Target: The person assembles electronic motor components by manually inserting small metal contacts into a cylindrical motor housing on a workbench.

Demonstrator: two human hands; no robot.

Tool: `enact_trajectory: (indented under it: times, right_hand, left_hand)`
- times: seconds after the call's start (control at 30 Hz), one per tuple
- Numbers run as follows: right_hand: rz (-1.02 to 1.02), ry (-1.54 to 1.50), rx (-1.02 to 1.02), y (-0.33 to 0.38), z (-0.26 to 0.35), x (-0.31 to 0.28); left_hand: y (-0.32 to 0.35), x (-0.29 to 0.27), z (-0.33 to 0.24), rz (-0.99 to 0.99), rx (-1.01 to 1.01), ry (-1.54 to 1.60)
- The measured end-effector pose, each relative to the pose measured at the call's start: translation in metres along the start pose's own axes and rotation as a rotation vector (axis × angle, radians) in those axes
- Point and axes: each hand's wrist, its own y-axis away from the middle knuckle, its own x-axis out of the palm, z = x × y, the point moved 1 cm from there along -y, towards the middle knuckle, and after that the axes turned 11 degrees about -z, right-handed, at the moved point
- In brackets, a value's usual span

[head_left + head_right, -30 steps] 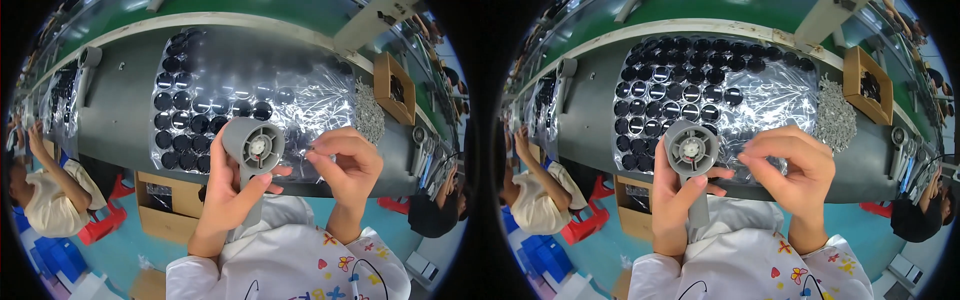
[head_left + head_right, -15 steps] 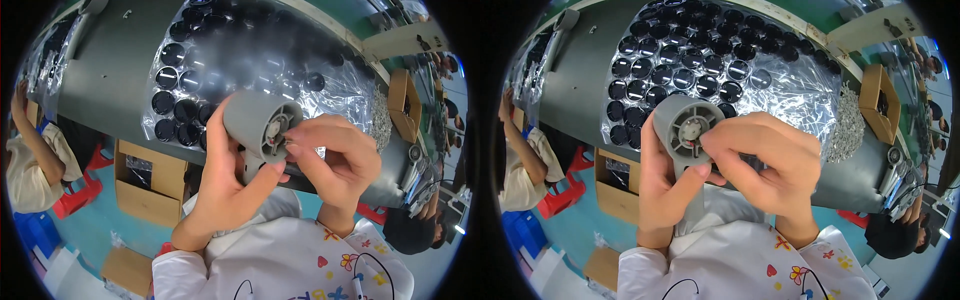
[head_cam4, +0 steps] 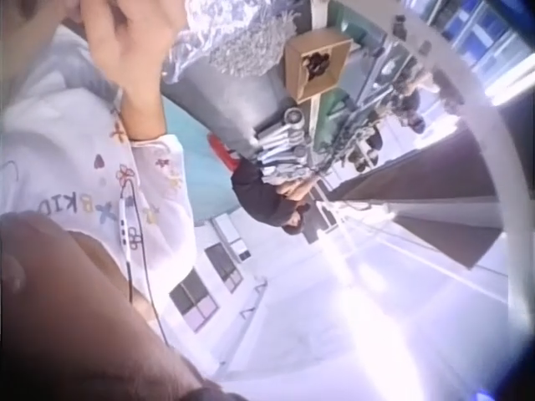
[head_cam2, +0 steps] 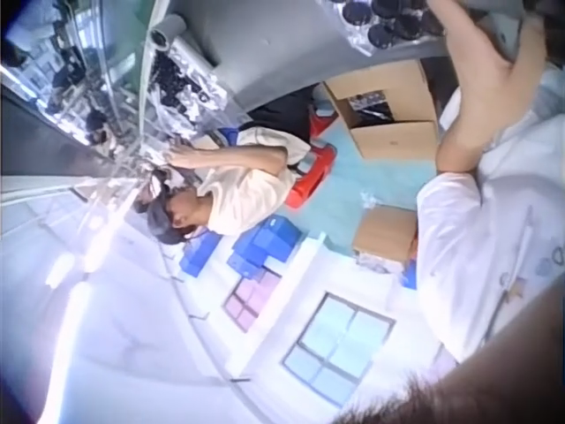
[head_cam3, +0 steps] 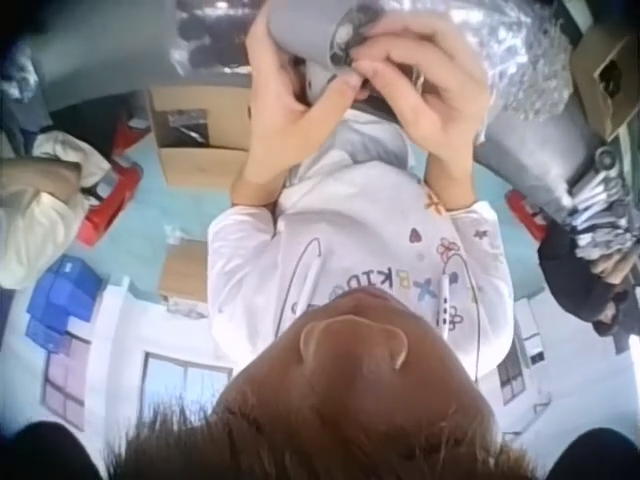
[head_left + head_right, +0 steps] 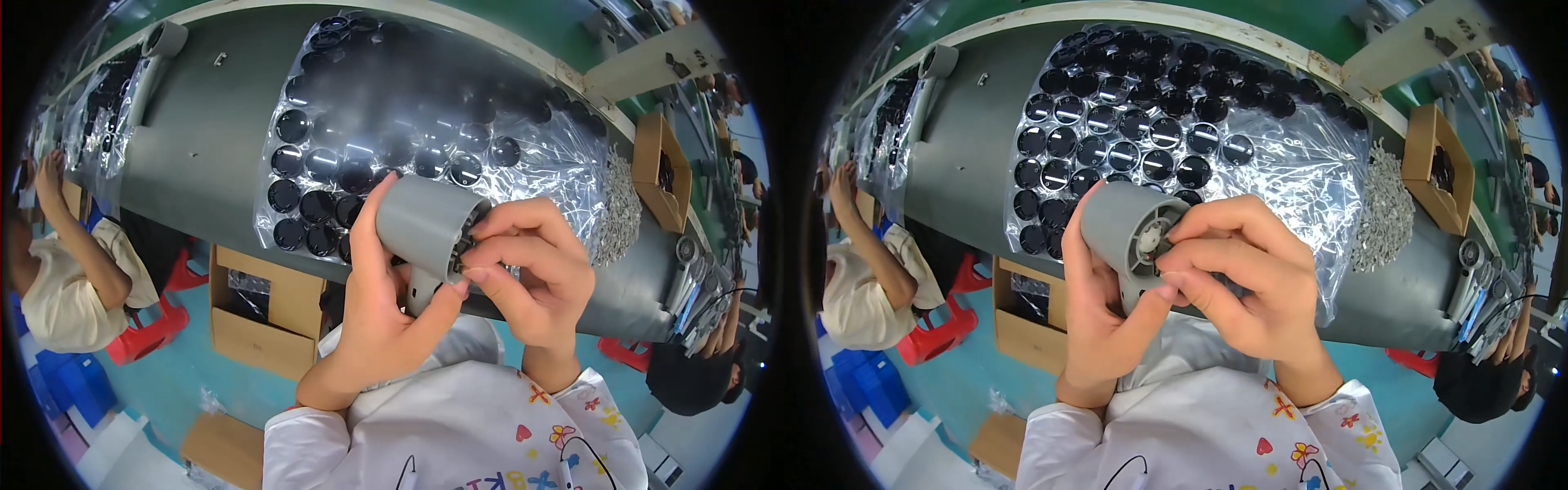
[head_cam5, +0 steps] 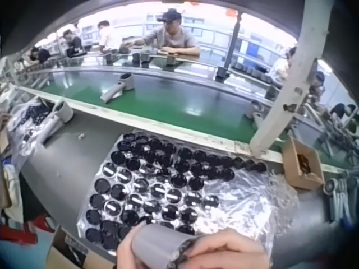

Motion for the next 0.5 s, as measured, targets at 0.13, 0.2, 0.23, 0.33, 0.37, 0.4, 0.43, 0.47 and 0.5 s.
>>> enact_trajectory:
  times: [0.13,0.2,0.23,0.33,0.37,0.4,0.43,0.47,0.5]
  right_hand:
    - [0.014,-0.04,0.033,0.001,-0.003,-0.003]
    - [0.011,-0.061,0.027,0.0,-0.004,-0.005]
    - [0.017,-0.081,0.02,0.0,-0.004,-0.007]
    - [-0.007,-0.06,0.053,0.006,-0.005,-0.008]
    - [-0.019,-0.059,0.053,0.007,-0.003,-0.007]
    - [-0.011,-0.026,0.031,0.007,0.0,-0.007]
    - [-0.003,0.008,0.009,0.006,0.002,-0.008]
    - [0.038,0.033,-0.053,0.006,0.002,-0.01]
    - [0.027,0.034,-0.057,0.008,0.002,-0.011]
  left_hand:
    - [0.001,0.003,-0.002,0.007,0.006,-0.08]
    - [0.001,0.004,-0.002,0.006,0.008,-0.102]
    - [0.001,0.006,-0.002,-0.003,0.01,-0.119]
    - [0.001,0.007,-0.001,-0.004,-0.006,-0.159]
    - [0.001,0.007,-0.003,0.007,-0.005,-0.163]
    - [0.001,0.008,-0.004,-0.013,-0.046,-0.132]
    - [0.002,0.01,-0.006,-0.034,-0.087,-0.101]
    - [0.002,0.012,-0.008,-0.047,-0.101,-0.063]
    - [0.001,0.012,-0.007,-0.037,-0.098,-0.066]
